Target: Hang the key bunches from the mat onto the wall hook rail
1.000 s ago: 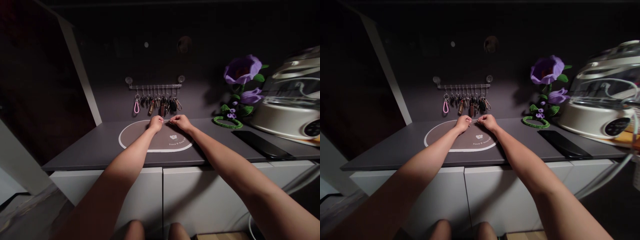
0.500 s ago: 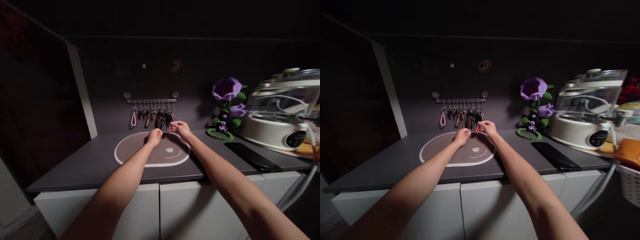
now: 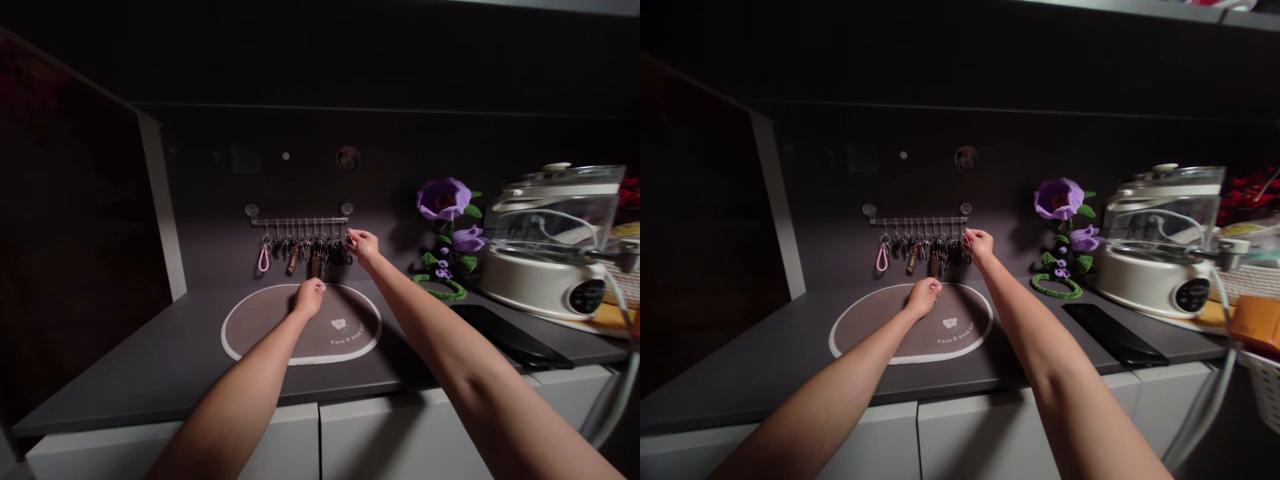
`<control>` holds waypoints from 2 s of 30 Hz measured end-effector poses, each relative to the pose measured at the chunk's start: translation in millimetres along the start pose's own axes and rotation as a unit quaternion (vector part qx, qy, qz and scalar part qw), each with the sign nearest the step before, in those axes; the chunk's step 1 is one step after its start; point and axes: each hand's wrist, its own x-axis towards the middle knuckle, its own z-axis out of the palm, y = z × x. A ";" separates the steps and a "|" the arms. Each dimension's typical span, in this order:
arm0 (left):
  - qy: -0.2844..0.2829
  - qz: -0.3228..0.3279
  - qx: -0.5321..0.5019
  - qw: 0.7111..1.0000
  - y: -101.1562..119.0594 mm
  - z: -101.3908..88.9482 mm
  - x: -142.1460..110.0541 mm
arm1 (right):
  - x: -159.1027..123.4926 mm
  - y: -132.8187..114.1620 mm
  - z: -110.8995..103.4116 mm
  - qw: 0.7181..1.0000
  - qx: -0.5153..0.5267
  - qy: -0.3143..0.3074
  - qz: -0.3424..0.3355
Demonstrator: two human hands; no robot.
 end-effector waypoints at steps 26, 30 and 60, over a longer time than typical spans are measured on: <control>0.013 -0.030 -0.048 0.998 12.6 -7.4 -4.3 | 2.3 22.0 -12.2 0.995 -0.094 0.021 0.031; 0.032 -0.070 -0.139 0.987 28.9 -13.4 -10.9 | -27.0 16.5 -20.6 0.990 -0.123 0.042 0.051; -0.056 0.057 -0.130 0.988 10.1 -142.6 -112.6 | -176.8 13.6 -33.6 0.925 -0.222 -0.277 -0.134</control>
